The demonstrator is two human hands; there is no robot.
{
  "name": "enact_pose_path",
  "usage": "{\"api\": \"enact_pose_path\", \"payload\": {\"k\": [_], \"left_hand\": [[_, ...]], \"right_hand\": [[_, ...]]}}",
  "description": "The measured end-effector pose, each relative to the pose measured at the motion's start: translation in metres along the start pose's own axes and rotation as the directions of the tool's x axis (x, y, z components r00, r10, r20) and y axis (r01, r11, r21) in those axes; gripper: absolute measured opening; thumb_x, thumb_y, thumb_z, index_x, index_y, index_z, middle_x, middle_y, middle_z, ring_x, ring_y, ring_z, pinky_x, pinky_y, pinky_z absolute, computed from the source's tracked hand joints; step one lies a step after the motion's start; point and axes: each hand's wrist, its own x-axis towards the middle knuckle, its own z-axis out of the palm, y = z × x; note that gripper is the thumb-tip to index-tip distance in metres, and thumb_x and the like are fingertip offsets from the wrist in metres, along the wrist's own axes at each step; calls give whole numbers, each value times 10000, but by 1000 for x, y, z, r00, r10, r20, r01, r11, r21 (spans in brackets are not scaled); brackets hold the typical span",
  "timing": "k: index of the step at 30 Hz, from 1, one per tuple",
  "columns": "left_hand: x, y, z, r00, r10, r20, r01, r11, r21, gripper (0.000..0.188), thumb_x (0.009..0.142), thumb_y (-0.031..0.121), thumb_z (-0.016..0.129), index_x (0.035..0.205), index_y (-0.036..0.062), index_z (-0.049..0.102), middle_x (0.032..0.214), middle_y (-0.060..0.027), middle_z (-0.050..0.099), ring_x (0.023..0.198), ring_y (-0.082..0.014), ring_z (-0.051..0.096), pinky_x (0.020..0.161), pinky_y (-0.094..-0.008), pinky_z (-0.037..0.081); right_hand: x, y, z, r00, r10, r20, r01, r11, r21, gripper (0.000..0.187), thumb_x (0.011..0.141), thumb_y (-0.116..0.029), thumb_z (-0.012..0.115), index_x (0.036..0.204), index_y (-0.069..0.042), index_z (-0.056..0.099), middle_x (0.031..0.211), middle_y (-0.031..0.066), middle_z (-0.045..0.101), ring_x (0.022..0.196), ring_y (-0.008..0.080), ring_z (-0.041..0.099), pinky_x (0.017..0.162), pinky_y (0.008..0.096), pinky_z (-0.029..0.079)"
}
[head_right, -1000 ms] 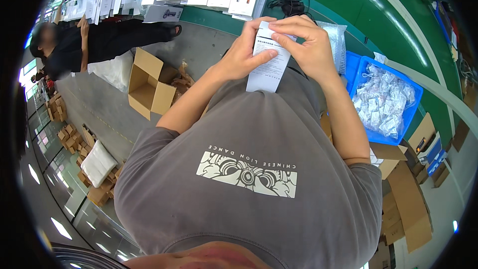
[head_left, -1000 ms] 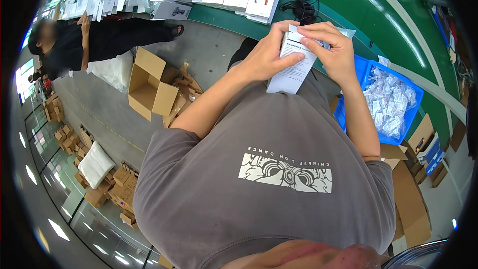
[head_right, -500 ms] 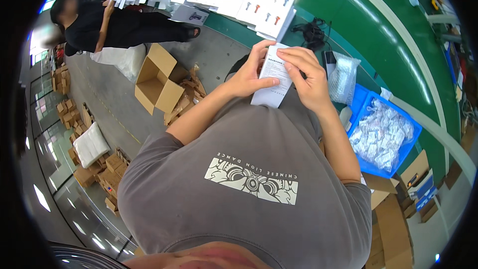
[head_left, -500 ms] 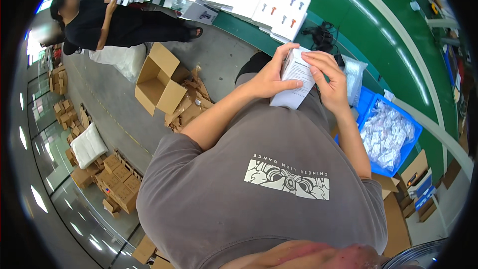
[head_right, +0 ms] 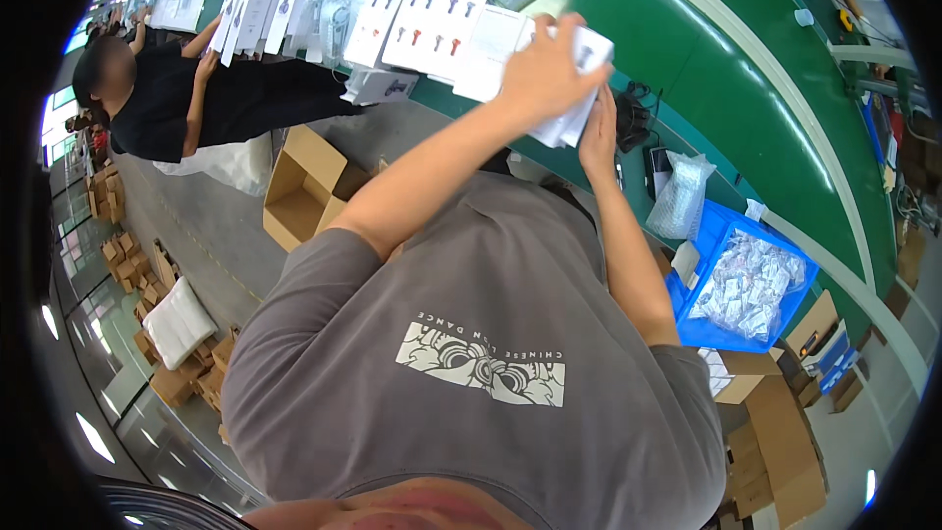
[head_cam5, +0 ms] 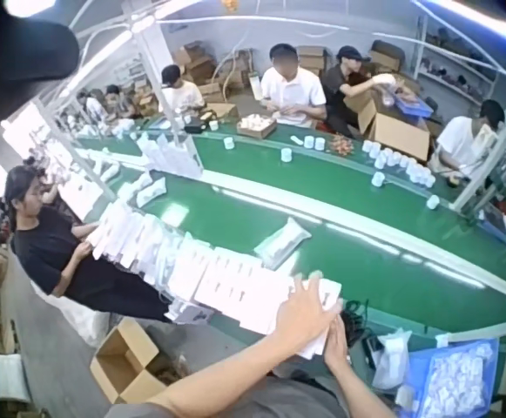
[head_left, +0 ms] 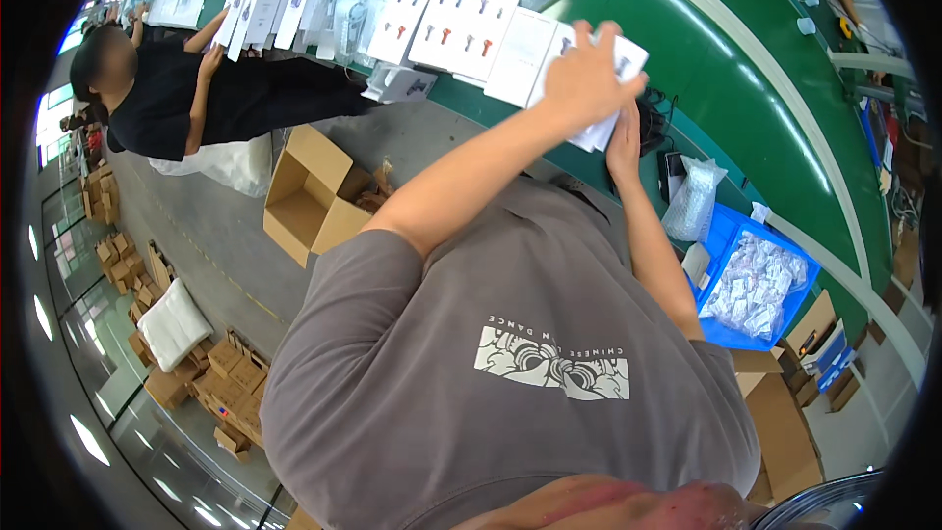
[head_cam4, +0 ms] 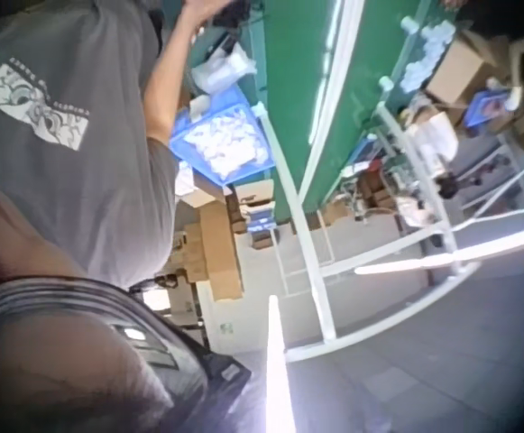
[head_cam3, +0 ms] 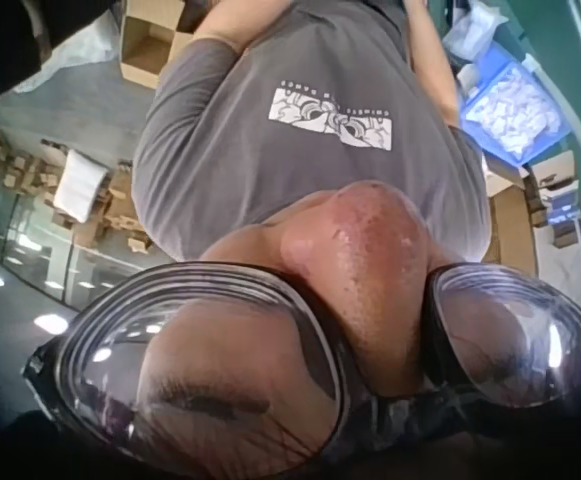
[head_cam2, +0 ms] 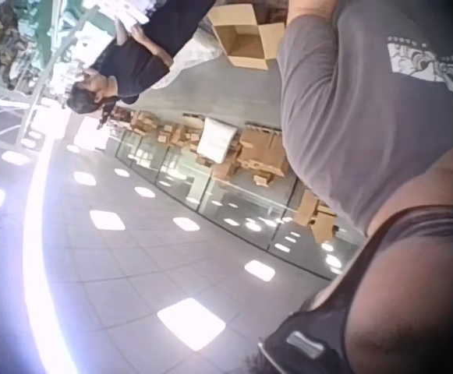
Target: Package small items into white cardboard boxes on a production line.
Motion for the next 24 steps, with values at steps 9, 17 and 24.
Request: {"api": "enact_pose_path", "payload": {"k": [9,17,24], "left_hand": [[14,-44,-41,994,101,-52,-97,992,76,612,896,471,631,1374,114,490,1298,-220,527,988,-372,660,764,-453,564],[27,-337,-257,767,-349,-538,436,899,37,384,883,292,680,1144,10,662,1067,-171,705,941,-306,678,849,-392,533],[53,-494,-255,744,-372,-555,634,654,412,606,749,334,767,1247,43,577,1215,-204,615,1211,-383,521,1004,-458,450]], "right_hand": [[42,29,-63,783,614,-105,-575,777,254,253,981,-146,566,1176,-40,687,1115,86,683,944,138,619,801,306,518],[299,10,-63,970,237,61,-230,967,-106,234,974,-167,600,1141,-18,668,1120,91,688,973,191,647,856,315,515],[381,-9,118,510,-164,844,782,497,-376,736,752,73,653,1435,-102,444,1441,123,499,1285,323,504,1053,424,424]]}}
